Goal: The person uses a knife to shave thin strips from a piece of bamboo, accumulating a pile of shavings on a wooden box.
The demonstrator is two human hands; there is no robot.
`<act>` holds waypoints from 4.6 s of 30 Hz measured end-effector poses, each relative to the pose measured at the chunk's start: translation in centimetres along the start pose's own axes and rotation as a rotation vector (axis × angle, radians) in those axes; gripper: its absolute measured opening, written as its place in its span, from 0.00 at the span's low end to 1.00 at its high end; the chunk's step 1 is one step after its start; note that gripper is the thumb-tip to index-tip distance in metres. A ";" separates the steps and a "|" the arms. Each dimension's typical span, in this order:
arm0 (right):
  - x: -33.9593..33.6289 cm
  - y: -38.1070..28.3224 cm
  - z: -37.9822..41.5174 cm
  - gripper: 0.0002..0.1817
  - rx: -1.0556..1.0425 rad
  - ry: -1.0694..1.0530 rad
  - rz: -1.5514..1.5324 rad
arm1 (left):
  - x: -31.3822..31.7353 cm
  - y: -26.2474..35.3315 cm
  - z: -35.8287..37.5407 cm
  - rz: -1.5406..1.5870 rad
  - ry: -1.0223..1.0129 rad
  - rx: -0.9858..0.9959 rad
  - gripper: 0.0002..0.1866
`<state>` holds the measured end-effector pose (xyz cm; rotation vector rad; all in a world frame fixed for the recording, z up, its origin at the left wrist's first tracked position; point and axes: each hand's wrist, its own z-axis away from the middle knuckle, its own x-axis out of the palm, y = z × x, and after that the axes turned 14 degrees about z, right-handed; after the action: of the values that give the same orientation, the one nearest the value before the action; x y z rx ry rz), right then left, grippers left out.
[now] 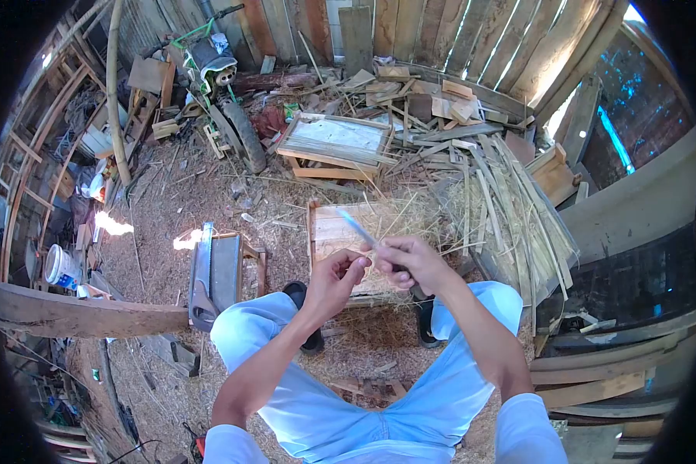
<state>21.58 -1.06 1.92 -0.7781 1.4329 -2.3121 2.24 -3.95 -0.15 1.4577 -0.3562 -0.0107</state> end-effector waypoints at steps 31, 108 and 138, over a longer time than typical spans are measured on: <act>0.3 0.6 0.0 0.17 0.065 -0.065 -0.078 | 0.1 0.4 0.1 -0.041 -0.029 -0.012 0.11; -4.6 -1.3 1.4 0.16 -0.084 0.216 -0.268 | -0.9 0.7 -0.2 -0.806 0.011 0.529 0.05; -5.7 -0.9 0.8 0.15 -0.030 0.187 -0.254 | -1.5 0.6 -0.3 -0.856 -0.017 0.592 0.05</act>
<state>26.65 1.74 1.43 -0.8126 1.5263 -2.6206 0.79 -3.23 0.08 2.1020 0.3057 -0.6517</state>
